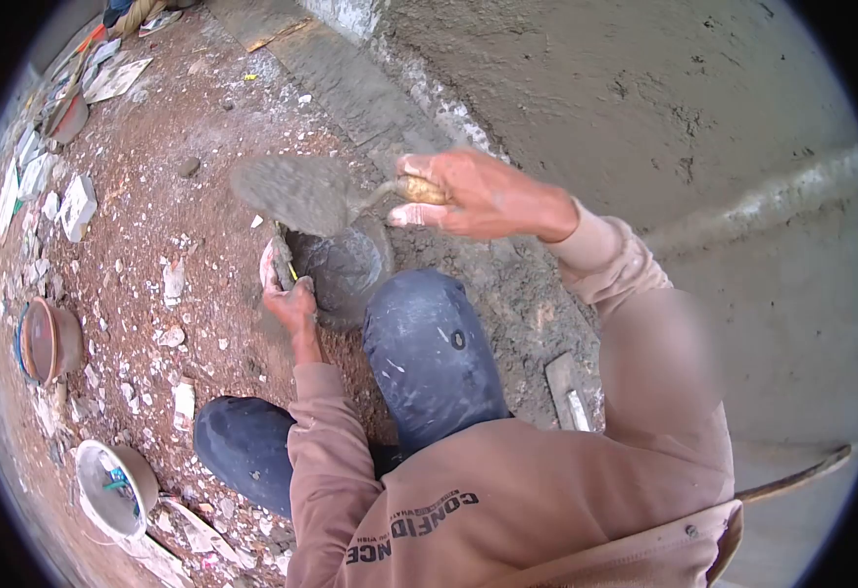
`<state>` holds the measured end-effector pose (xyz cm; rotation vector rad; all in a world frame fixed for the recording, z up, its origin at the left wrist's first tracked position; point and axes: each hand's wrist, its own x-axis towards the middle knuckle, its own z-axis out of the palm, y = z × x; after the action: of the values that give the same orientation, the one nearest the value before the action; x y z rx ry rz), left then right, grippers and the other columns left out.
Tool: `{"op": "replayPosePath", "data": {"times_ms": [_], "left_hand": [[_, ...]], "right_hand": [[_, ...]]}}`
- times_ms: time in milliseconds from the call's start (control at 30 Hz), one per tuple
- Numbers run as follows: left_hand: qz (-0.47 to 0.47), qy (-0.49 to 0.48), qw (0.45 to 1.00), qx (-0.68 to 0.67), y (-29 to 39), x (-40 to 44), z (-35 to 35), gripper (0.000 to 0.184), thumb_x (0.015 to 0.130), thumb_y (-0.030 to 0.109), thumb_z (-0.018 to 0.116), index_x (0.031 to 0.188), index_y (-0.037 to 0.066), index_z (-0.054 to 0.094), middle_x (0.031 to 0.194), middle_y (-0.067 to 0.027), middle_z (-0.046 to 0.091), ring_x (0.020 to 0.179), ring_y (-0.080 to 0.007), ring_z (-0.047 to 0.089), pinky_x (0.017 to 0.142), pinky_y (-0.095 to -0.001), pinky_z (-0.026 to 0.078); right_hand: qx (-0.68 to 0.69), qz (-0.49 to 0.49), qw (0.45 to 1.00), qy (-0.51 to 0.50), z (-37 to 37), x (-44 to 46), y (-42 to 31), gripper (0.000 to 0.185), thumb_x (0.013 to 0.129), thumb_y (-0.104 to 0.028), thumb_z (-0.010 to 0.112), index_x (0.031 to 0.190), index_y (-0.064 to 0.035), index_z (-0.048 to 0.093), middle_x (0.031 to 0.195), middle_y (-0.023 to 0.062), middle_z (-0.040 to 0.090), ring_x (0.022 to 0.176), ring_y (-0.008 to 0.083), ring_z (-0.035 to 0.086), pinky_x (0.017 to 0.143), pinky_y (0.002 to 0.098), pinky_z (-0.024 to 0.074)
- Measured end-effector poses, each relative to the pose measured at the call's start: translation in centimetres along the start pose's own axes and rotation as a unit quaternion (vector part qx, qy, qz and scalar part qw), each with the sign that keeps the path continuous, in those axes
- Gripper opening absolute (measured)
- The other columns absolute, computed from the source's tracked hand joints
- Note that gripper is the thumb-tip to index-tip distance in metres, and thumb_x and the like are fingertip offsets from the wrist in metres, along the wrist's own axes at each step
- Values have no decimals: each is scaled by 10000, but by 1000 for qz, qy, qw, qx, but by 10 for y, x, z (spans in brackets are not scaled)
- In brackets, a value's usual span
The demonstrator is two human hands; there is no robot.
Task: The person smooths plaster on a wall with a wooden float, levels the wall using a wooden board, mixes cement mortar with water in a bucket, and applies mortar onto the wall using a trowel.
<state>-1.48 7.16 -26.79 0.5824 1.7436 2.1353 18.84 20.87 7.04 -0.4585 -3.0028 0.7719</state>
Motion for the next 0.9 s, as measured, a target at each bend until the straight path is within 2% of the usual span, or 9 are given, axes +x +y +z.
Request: {"op": "replayPosePath", "data": {"times_ms": [100,133,267,400,533,633,733,833,900], "left_hand": [[-44,-23,999,-3,5,0,-5,772,614,-132,555,1383,-83,521,1386,-141,567,1306,-226,518,1142,-330,340],[-49,-23,998,15,8,-2,-7,762,619,-129,554,1378,-81,523,1377,-140,572,1294,-228,528,1136,-332,348],[-47,5,996,74,26,-2,1,706,636,-116,560,1340,-70,544,1333,-138,597,1243,-239,564,1111,-344,382],[-37,18,990,137,42,-4,7,659,647,-100,569,1305,-61,561,1291,-161,618,1211,-280,588,1093,-371,405],[28,2,972,234,28,-4,11,666,646,-89,571,1311,-71,559,1287,-202,619,1245,-325,568,1123,-400,376],[108,-18,966,235,28,-9,17,673,658,-47,577,1331,-43,571,1282,-200,632,1221,-336,591,1106,-391,406],[71,-13,976,206,42,-24,25,672,645,-70,542,1316,-52,575,1319,-209,609,1259,-341,564,1139,-394,372],[144,-22,967,210,43,-28,26,671,641,-87,516,1310,-75,570,1350,-198,592,1291,-320,541,1157,-383,345],[154,-26,972,174,37,-26,23,711,646,-86,514,1356,-60,553,1328,-194,607,1232,-295,568,1137,-367,349]], "right_hand": [[173,53,977,-111,-38,0,1,375,997,-413,606,1001,-39,583,698,30,546,551,176,556,529,372,466],[257,79,954,-132,-46,-2,16,344,998,-375,622,1044,-35,596,710,-7,518,528,61,504,435,271,421],[545,211,811,-27,-62,-25,164,377,1006,-285,618,1222,11,532,707,-7,509,495,45,459,369,158,406],[202,370,817,393,-119,-95,175,437,1024,-406,559,1195,-5,536,749,8,527,515,74,466,404,208,409],[32,361,886,289,-124,-130,93,445,1012,-425,567,1221,-34,604,838,32,555,653,121,541,553,307,478],[-1,304,947,108,-49,-95,91,498,993,-470,553,1235,-40,619,1126,168,660,970,257,629,885,445,539],[-48,279,954,-100,75,-28,141,236,921,-254,631,1089,-100,691,948,67,686,868,223,664,740,372,573],[-279,177,941,-69,249,17,183,161,773,-208,673,879,-129,765,860,165,736,790,327,730,647,477,563],[-99,120,986,-56,336,37,223,177,819,-239,633,889,-160,774,886,174,737,806,354,726,657,501,554]]}}
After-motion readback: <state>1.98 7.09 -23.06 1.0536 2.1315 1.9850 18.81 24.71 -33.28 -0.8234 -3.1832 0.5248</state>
